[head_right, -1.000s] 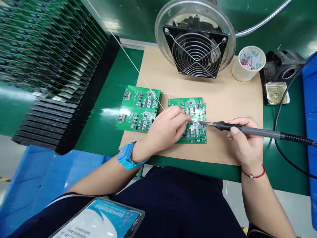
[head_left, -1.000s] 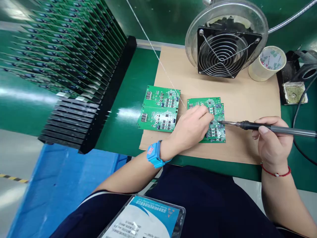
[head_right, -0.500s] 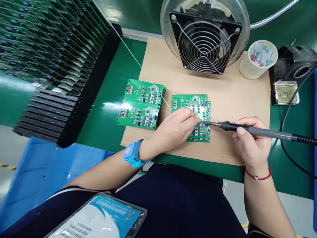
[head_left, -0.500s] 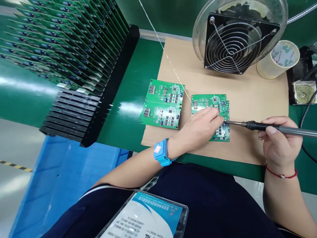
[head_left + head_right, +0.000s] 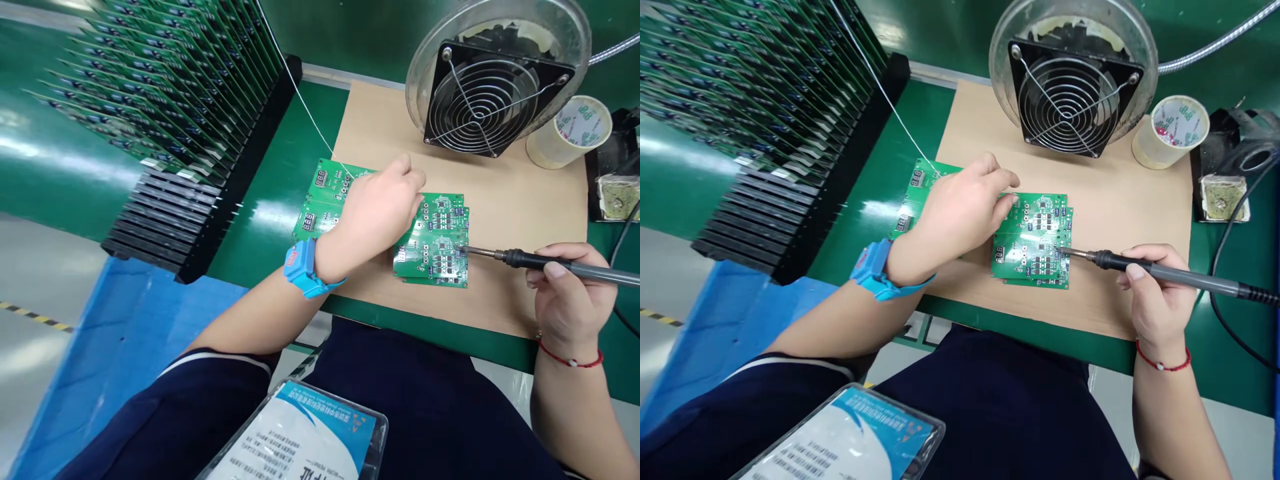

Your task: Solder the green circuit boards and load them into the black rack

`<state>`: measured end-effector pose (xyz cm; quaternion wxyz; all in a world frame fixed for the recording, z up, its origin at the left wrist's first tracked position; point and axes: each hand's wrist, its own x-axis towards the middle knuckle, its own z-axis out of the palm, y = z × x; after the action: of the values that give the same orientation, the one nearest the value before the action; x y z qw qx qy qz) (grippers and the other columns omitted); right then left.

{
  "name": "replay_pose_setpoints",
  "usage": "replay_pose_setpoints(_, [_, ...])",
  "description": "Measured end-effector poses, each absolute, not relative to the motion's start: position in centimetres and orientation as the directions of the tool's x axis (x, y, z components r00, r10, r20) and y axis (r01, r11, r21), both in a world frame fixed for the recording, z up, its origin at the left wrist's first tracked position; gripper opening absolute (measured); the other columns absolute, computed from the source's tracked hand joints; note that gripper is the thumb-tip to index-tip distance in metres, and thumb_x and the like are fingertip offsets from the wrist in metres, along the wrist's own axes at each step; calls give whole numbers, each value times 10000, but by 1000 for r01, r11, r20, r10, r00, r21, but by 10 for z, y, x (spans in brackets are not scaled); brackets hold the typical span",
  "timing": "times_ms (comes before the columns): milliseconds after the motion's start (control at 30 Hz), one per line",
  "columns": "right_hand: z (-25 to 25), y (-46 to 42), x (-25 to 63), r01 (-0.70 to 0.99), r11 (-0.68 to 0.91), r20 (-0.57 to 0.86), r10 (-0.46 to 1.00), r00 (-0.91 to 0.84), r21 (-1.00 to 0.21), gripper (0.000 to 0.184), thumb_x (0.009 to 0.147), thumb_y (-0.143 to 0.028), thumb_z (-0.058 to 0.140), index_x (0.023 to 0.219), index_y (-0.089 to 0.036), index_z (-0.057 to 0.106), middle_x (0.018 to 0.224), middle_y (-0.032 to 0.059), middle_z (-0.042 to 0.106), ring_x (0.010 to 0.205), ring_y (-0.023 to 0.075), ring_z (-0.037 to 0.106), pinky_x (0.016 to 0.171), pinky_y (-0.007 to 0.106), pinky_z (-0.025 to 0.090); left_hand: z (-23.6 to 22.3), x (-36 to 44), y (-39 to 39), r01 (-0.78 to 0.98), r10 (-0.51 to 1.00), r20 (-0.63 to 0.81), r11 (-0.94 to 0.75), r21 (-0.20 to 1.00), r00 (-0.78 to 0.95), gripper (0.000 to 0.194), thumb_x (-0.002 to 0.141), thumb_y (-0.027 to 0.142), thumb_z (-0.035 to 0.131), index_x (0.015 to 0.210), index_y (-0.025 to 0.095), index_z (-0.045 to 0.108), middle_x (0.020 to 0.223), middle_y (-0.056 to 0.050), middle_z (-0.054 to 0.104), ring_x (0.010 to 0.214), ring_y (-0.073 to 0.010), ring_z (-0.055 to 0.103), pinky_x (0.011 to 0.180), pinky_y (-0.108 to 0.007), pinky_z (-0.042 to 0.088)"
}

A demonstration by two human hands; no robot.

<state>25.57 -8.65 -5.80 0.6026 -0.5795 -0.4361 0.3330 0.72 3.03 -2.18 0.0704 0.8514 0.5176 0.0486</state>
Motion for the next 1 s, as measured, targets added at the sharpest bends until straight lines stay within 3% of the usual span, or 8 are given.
replay_pose_setpoints(233, [-58, -87, 256, 122, 93, 134, 910, 393, -988, 116, 740, -294, 795, 824, -218, 770, 687, -12, 699, 481, 89, 586, 433, 210, 459, -6, 13, 37, 905, 879, -221, -400, 145, 424, 350, 1029, 255, 481, 1304, 138, 664, 1339, -153, 616, 1025, -271, 696, 805, -368, 532])
replay_pose_setpoints(433, [-56, -84, 255, 120, 108, 150, 894, 422, -987, 100, 696, -273, 763, 788, -234, 764, 604, -32, 658, 431, 117, 562, 386, 245, 432, -4, 15, 38, 890, 834, -310, -434, 141, 456, 370, 1033, 282, 502, 1330, 118, 648, 1391, -176, 601, 1060, -293, 697, 831, -382, 540])
replay_pose_setpoints(800, [-57, -78, 253, 129, 210, 247, 818, 519, -969, 135, 673, -241, 746, 803, -204, 749, 591, -20, 648, 425, 123, 558, 374, 249, 403, -35, 11, 37, 825, 830, -58, -540, 167, 555, 212, 971, 225, 610, 1122, 122, 718, 1133, -165, 705, 847, -260, 721, 650, -343, 504])
replay_pose_setpoints(1000, [-60, -76, 254, 124, 217, 249, 811, 530, -968, 149, 681, -245, 766, 816, -186, 740, 572, -17, 642, 427, 119, 559, 383, 237, 404, -34, 16, 30, 830, 831, -67, -542, 131, 553, 250, 990, 251, 582, 1156, 106, 700, 1146, -178, 703, 799, -262, 720, 561, -331, 413])
